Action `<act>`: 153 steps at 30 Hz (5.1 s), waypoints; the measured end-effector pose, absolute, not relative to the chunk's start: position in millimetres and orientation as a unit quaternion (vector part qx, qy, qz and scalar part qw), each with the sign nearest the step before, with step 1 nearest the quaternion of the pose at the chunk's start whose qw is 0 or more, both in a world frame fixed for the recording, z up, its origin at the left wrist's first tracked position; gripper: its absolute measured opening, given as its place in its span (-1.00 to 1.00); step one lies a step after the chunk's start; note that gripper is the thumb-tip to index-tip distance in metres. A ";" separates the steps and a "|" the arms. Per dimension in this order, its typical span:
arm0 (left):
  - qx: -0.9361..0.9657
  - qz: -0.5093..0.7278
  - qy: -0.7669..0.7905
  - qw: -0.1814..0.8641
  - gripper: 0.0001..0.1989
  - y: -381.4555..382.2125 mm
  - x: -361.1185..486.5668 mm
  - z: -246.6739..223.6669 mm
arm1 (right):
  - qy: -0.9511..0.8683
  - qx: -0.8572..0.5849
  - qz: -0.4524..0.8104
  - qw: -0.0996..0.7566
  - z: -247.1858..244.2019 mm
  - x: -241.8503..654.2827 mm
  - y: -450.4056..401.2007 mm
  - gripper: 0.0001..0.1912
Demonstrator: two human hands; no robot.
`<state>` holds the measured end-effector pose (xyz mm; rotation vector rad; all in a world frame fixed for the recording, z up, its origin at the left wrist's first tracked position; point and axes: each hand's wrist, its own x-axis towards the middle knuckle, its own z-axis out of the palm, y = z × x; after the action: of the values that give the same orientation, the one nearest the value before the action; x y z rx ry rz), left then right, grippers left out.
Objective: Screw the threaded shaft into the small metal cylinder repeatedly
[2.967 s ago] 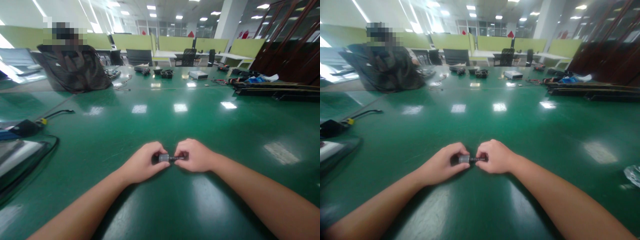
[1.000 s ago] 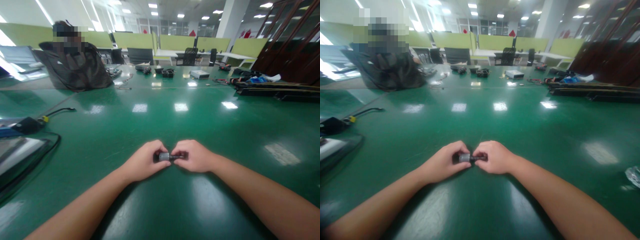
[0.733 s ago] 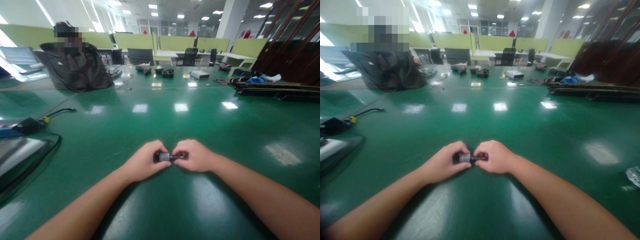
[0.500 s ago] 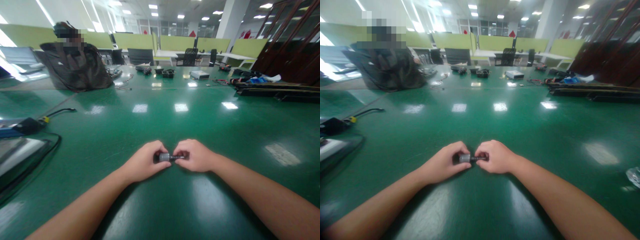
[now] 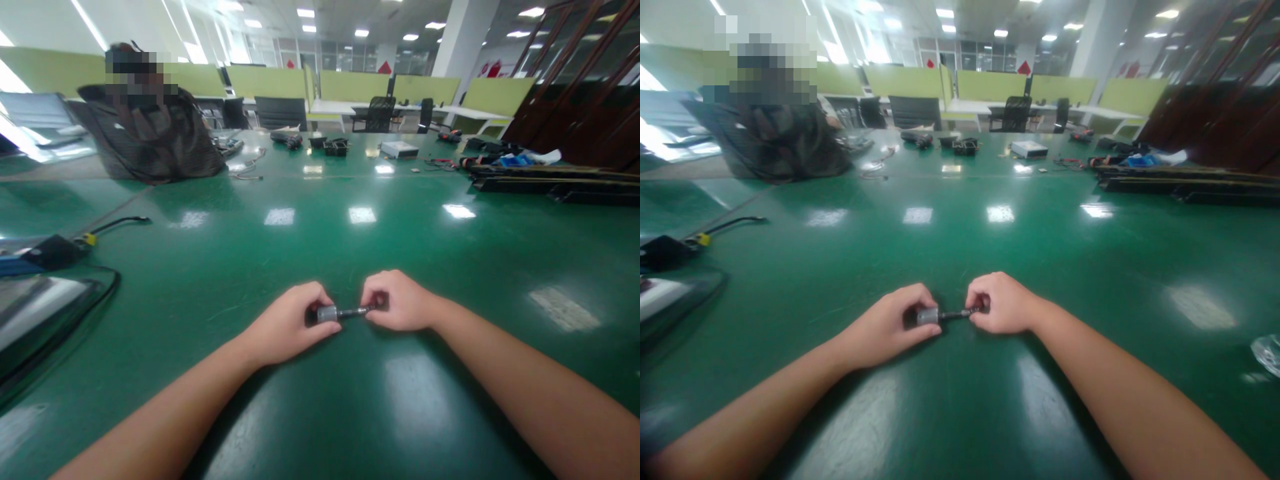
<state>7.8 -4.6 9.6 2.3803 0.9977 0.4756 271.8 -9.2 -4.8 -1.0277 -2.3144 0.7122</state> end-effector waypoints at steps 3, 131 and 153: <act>0.878 0.173 0.365 0.257 -0.76 -5.6 8.8 11.5 | -0.838 -0.393 0.288 0.246 -5.1 280.5 -5.6 -0.91; 0.890 0.175 0.347 0.237 -0.76 -4.2 6.5 5.4 | -0.859 -0.361 0.256 0.256 -4.7 244.6 -22.9 -0.84; 0.888 0.176 0.340 0.254 -0.80 -7.0 11.9 8.4 | -0.889 -0.314 0.188 0.276 -13.0 248.0 -25.0 -0.84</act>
<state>11.9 -7.0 8.4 2.4143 0.9229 0.4790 248.0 -25.0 -13.0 -0.8427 -2.3873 0.5050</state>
